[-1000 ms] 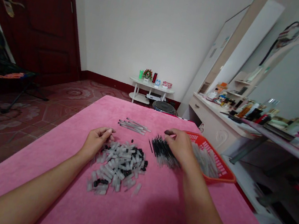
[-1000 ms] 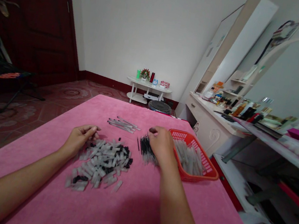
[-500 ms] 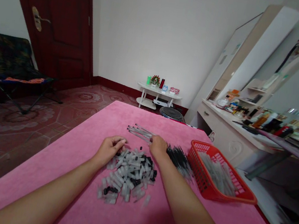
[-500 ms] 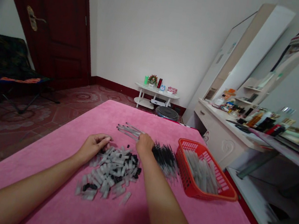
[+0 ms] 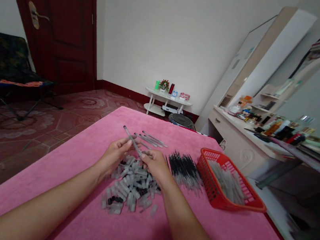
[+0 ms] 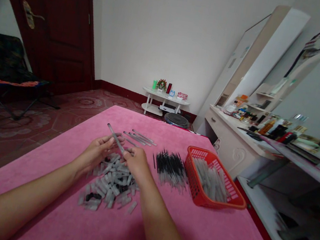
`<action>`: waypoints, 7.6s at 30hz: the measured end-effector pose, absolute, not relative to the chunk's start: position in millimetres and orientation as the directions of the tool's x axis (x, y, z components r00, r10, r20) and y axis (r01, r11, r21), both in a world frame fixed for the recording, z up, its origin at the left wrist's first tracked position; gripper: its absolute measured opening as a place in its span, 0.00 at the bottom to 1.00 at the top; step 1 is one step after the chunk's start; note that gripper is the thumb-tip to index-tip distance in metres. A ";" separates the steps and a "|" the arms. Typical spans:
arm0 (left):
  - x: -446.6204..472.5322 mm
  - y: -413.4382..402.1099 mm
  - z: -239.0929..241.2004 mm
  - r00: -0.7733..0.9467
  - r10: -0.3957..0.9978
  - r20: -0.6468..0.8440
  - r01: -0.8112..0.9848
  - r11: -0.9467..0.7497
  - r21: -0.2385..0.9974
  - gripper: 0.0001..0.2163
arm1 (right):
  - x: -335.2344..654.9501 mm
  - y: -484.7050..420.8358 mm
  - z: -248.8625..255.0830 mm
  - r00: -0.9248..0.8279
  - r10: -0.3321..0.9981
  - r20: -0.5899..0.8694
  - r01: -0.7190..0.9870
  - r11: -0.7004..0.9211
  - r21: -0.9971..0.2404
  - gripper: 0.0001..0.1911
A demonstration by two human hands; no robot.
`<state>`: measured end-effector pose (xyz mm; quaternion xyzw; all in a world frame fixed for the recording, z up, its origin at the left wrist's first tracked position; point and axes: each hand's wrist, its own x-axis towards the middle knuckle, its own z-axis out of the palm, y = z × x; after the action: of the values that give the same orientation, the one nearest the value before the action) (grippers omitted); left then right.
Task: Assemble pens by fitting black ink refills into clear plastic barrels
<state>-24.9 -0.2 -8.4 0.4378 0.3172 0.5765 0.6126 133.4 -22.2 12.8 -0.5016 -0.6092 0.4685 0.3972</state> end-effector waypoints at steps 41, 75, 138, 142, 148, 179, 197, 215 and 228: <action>-50.1 0.1 -16.9 0.460 0.708 0.535 0.814 -0.578 0.065 0.14 | 159.1 -27.5 8.5 -0.024 0.954 0.298 0.581 0.256 -0.773 0.19; -50.9 2.4 -21.0 0.557 0.639 0.531 0.755 -0.656 -0.004 0.12 | 170.5 -24.6 2.5 -0.089 0.968 0.235 0.579 0.242 -0.779 0.10; -49.9 3.3 -22.8 0.582 0.669 0.462 0.778 -0.624 -0.076 0.12 | 172.2 -29.7 4.5 -0.035 0.975 0.220 0.778 0.165 -0.606 0.05; -54.1 5.3 -23.2 0.546 0.699 0.462 0.798 -0.602 -0.032 0.15 | 177.1 -28.3 3.9 -0.030 0.968 0.250 0.796 0.175 -0.580 0.08; -56.6 3.8 -21.7 0.490 0.693 0.529 0.816 -0.578 0.001 0.17 | 168.9 -33.7 9.3 -0.092 0.972 0.214 0.780 0.204 -0.592 0.11; -25.2 -9.4 -0.1 0.086 0.965 0.249 -0.136 -0.236 0.962 0.18 | 157.4 -44.0 19.7 -0.346 0.932 -0.104 0.018 -0.104 -0.994 0.18; -40.3 11.5 -14.5 -0.144 0.985 0.095 -0.266 -0.131 0.955 0.18 | 263.7 -36.8 62.9 0.286 0.948 0.139 0.951 -0.264 -0.161 0.06; -14.5 -18.8 2.3 0.067 0.974 0.216 -0.108 -0.208 0.972 0.18 | 192.5 -55.9 80.2 -0.088 0.956 0.281 0.886 0.204 -0.416 0.17; -64.7 29.4 -38.8 -0.245 0.960 0.132 -0.149 -0.172 0.974 0.22 | 311.3 -58.9 101.1 0.520 0.789 0.327 0.852 -0.457 -0.254 0.18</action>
<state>-64.7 29.4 -38.8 0.4305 0.4711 0.6331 0.4381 311.3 -58.9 101.1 -0.8497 -0.4830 -0.0811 0.1953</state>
